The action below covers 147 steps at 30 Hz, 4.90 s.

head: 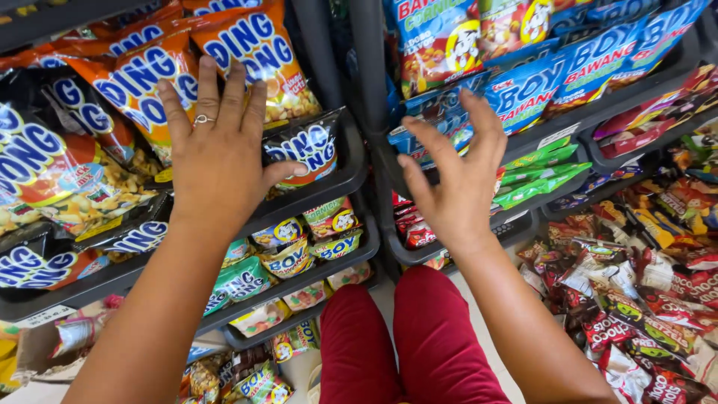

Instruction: Restocking and organizing snack bags from the floor onto grocery store shelves.

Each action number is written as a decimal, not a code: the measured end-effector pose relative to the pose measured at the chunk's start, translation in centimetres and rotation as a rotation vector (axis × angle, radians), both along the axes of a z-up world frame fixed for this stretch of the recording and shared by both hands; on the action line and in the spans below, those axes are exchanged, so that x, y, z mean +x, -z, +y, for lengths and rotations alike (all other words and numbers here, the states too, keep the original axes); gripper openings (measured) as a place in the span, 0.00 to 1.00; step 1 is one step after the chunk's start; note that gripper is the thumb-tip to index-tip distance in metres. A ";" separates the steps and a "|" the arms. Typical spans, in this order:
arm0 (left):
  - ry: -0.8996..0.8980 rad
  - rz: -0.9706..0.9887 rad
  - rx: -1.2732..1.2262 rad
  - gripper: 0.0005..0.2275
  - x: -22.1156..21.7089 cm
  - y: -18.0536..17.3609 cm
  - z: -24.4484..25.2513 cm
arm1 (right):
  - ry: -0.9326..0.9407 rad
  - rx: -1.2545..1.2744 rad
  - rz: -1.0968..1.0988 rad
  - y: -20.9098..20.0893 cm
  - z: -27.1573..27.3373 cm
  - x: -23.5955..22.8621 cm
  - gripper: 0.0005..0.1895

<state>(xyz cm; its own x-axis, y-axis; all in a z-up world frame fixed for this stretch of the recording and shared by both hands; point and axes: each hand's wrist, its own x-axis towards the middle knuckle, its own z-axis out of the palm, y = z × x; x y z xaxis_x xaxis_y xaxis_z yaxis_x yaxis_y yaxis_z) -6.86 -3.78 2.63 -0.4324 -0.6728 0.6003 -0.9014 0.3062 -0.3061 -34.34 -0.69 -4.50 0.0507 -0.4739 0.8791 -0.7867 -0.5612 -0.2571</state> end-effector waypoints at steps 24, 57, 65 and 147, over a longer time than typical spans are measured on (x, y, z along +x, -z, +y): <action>0.392 0.995 0.082 0.40 -23.2 2.3 -12.3 | 0.075 0.224 -0.015 1.2 -2.8 -4.0 0.38; 0.777 -0.261 -0.063 0.15 -2.8 12.7 6.5 | -0.198 0.192 0.082 14.9 3.5 -8.8 0.05; 0.255 0.060 0.503 0.06 12.1 35.0 17.3 | -0.551 0.417 0.137 20.6 8.8 4.6 0.18; -0.008 2.824 0.487 0.25 8.9 51.6 32.5 | -0.970 2.465 -0.646 41.6 10.1 24.7 0.27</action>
